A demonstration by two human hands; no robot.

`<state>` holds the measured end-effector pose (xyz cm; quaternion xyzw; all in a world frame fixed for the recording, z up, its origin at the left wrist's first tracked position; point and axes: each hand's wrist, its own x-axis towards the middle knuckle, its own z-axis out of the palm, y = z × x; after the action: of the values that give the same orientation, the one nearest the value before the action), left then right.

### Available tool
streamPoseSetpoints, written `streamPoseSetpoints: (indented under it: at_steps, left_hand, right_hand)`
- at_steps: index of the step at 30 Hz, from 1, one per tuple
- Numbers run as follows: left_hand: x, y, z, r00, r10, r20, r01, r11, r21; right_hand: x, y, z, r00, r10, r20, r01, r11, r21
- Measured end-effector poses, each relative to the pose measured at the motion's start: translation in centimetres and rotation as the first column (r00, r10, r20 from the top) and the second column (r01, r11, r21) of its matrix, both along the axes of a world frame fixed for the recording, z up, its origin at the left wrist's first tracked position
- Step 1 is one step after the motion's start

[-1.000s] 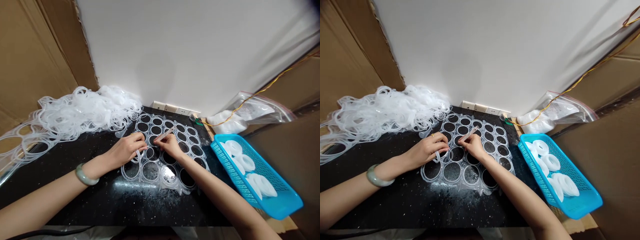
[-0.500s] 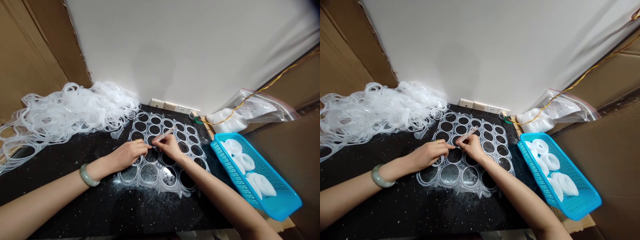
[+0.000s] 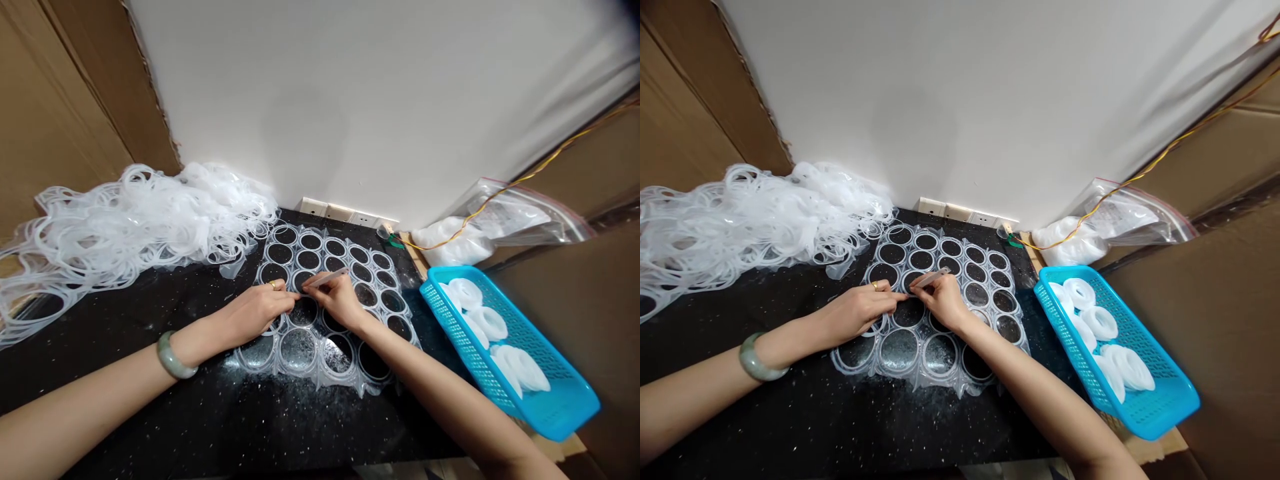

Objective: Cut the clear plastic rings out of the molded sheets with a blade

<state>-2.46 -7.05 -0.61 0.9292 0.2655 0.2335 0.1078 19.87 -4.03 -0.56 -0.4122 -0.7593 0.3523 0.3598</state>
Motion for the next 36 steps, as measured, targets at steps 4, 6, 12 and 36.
streamPoseSetpoints:
  at_steps: [4,6,12,36]
  left_hand:
    - [0.0,-0.1,0.0,1.000,-0.006,-0.007,0.006,1.000,0.029]
    - [0.0,-0.2,0.0,1.000,0.004,-0.010,-0.003,0.998,0.056]
    - [0.0,-0.2,0.0,0.999,0.017,-0.037,-0.012,0.993,0.119]
    - [0.0,-0.1,-0.6,0.997,0.046,-0.065,-0.038,0.992,0.117]
  right_hand:
    - [0.1,-0.1,0.1,0.998,-0.050,-0.030,0.048,0.997,-0.067]
    - [0.1,-0.2,0.1,0.996,-0.061,-0.072,0.049,0.985,-0.165]
    - [-0.1,-0.5,-0.1,0.995,-0.058,-0.084,0.040,0.978,-0.207]
    - [0.3,-0.1,0.2,0.909,-0.031,0.416,-0.115,0.940,0.322]
